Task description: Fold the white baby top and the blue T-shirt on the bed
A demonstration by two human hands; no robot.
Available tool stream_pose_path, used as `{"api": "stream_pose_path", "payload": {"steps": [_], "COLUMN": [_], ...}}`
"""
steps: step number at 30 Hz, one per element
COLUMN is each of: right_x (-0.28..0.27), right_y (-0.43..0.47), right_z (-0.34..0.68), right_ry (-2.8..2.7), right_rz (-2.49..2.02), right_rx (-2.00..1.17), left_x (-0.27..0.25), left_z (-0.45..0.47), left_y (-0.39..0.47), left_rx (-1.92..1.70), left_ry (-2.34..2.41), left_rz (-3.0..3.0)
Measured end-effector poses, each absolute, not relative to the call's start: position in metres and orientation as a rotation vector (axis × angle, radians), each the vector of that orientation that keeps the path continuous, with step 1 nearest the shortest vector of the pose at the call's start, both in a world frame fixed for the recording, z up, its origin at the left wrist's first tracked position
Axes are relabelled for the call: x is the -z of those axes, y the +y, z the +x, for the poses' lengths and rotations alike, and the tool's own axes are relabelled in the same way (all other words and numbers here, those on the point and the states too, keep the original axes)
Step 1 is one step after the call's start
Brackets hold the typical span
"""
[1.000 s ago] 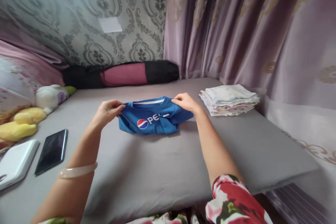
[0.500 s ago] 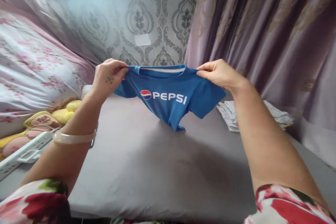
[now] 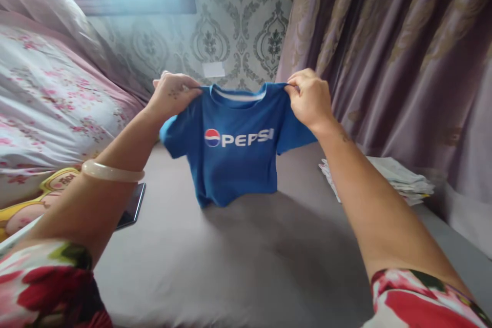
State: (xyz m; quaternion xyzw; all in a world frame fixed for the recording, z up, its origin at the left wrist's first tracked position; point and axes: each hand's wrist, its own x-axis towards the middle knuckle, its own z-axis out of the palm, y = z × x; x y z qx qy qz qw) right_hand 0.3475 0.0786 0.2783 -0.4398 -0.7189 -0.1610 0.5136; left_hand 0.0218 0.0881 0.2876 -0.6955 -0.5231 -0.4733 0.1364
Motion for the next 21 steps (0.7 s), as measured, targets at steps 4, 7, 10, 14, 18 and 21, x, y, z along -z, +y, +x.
{"api": "stream_pose_path", "payload": {"steps": [4,7,10,14,18,21], "right_x": [-0.278,-0.274,-0.268,-0.260,-0.270,-0.283], "right_y": [0.092,0.103,0.113,0.119,0.095,0.067], "right_z": [0.351,0.356,0.358,0.357,0.359,0.366], "right_ry": [-1.729,-1.858,-1.705,-1.667,-1.659,-1.736], "right_rz": [-1.104,-1.191,-1.217,-1.229,-1.163,-1.038], "right_rx": [0.496,0.450,0.510,0.474,0.178,-0.370], "left_x": [-0.289,-0.284,-0.274,-0.266,-0.280,-0.297], "left_z": [0.018,0.019,0.021,0.024,0.019,0.009], "left_y": [0.104,0.112,0.122,0.128,0.108,0.087], "left_rx": [1.422,1.247,1.338,1.410,1.639,1.969], "left_ry": [-1.484,-1.498,-1.608,-1.653,-1.608,-1.488], "left_rz": [-2.006,-2.171,-2.040,-2.021,-2.111,-2.480]}}
